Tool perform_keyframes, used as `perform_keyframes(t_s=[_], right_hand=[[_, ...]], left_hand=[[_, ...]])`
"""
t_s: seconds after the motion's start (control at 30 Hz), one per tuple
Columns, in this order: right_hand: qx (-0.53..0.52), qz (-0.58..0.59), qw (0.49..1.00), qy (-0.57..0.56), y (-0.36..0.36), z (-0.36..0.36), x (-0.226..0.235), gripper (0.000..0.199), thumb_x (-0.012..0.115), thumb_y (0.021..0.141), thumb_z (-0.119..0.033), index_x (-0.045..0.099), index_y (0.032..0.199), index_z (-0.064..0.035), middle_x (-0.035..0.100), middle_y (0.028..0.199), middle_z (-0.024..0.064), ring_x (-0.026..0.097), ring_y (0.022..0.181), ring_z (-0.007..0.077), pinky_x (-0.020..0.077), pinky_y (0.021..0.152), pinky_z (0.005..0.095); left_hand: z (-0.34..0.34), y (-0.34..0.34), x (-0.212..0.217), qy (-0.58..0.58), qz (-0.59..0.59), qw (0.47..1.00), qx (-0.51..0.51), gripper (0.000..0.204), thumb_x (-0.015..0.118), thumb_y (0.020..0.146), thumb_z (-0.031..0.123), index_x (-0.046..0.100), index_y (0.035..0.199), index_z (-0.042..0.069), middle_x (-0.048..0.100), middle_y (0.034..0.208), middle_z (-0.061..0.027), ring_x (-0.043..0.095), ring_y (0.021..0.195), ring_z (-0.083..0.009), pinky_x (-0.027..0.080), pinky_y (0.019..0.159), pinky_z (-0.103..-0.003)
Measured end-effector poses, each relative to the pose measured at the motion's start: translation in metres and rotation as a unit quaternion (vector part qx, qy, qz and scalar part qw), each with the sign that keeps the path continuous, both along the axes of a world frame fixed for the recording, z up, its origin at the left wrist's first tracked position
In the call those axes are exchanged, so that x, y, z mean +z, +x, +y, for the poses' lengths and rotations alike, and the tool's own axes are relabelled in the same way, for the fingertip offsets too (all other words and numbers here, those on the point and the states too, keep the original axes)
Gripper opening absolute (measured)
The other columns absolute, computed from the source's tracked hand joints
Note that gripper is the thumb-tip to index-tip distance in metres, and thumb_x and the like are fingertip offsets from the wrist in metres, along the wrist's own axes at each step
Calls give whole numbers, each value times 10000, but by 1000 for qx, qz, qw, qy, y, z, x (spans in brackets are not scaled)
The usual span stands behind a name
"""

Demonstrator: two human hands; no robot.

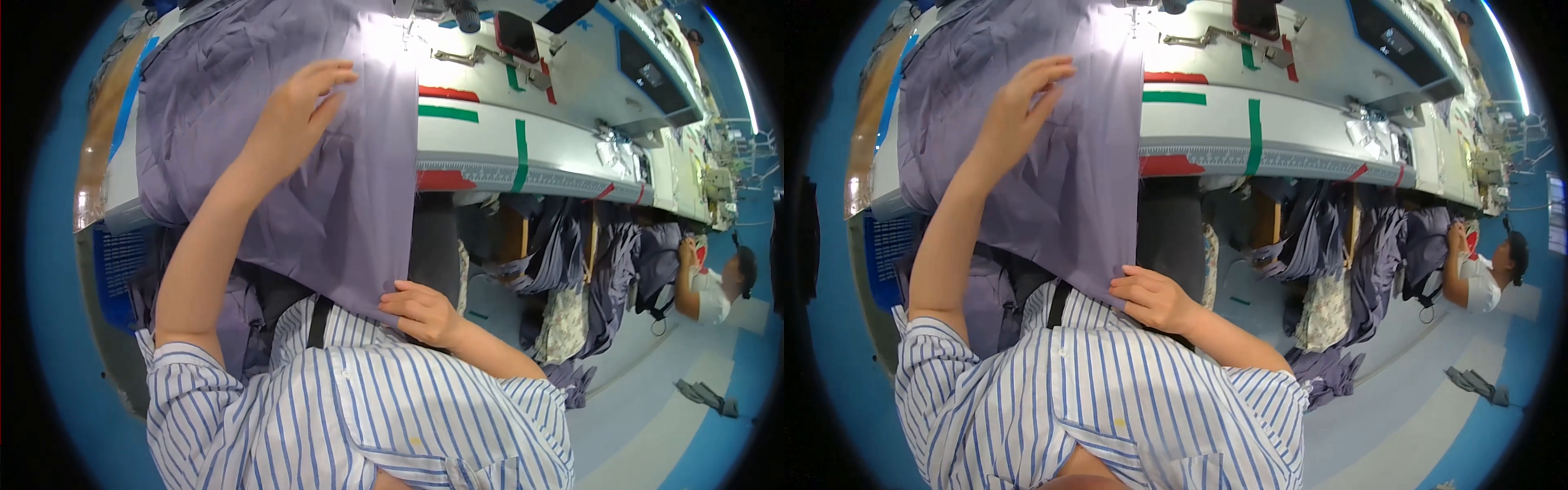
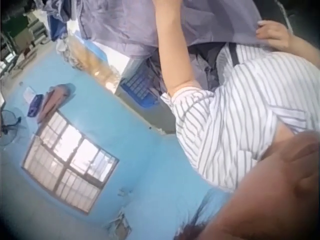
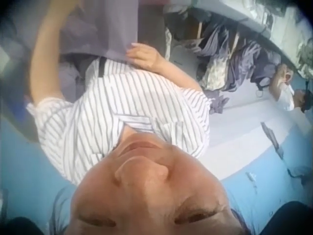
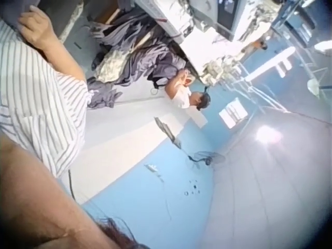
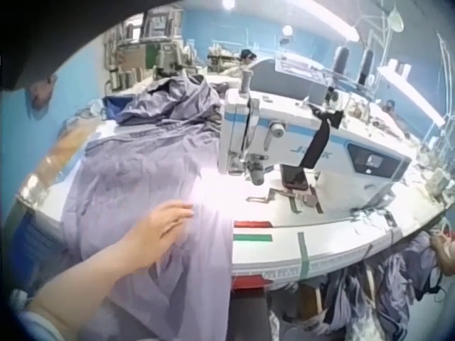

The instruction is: Sewing a zipper into a piece of purple fabric using an industrial sewing machine.

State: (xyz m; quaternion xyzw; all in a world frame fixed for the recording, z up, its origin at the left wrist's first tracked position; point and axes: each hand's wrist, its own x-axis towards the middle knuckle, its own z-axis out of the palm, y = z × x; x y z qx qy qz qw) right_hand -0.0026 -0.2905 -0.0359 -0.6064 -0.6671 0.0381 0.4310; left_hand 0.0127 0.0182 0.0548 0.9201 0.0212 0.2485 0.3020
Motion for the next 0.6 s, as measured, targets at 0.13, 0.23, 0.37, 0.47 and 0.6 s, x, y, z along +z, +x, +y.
perform_keyframes(t_s=[0.13,0.23,0.37,0.47,0.6], right_hand=[[4,24,998,-57,16,5,-6,112,675,686,-59,623,766,0,656,975,116,655,961,252,530,936,425],[2,28,998,-58,28,8,-13,113,673,692,-59,624,774,1,656,979,116,652,967,258,527,942,426],[3,28,996,-80,45,13,-15,107,666,696,-57,624,768,12,657,985,121,650,975,261,527,942,429],[5,11,996,-84,58,19,-13,121,707,687,-95,661,755,-5,683,1004,114,669,961,247,542,912,410],[16,4,996,-93,73,29,-7,120,696,684,-92,670,764,-7,686,1020,115,668,970,245,537,921,410]], left_hand=[[43,84,-31,-121,15,992,31,236,551,908,56,624,1131,27,583,1283,-101,634,839,-227,494,833,-336],[64,131,-61,-5,-12,996,94,248,542,935,162,617,1129,27,558,1299,-141,622,1037,-322,489,898,-358],[78,161,-76,36,2,982,187,316,528,945,231,582,1215,75,499,1361,-181,568,1149,-344,461,953,-370],[86,175,-72,59,-69,980,178,560,644,856,316,506,1287,-15,499,1350,-228,496,1235,-373,424,1016,-404],[98,191,-63,13,-7,982,190,337,718,761,266,665,1009,44,660,1007,-163,633,965,-339,507,825,-412]])
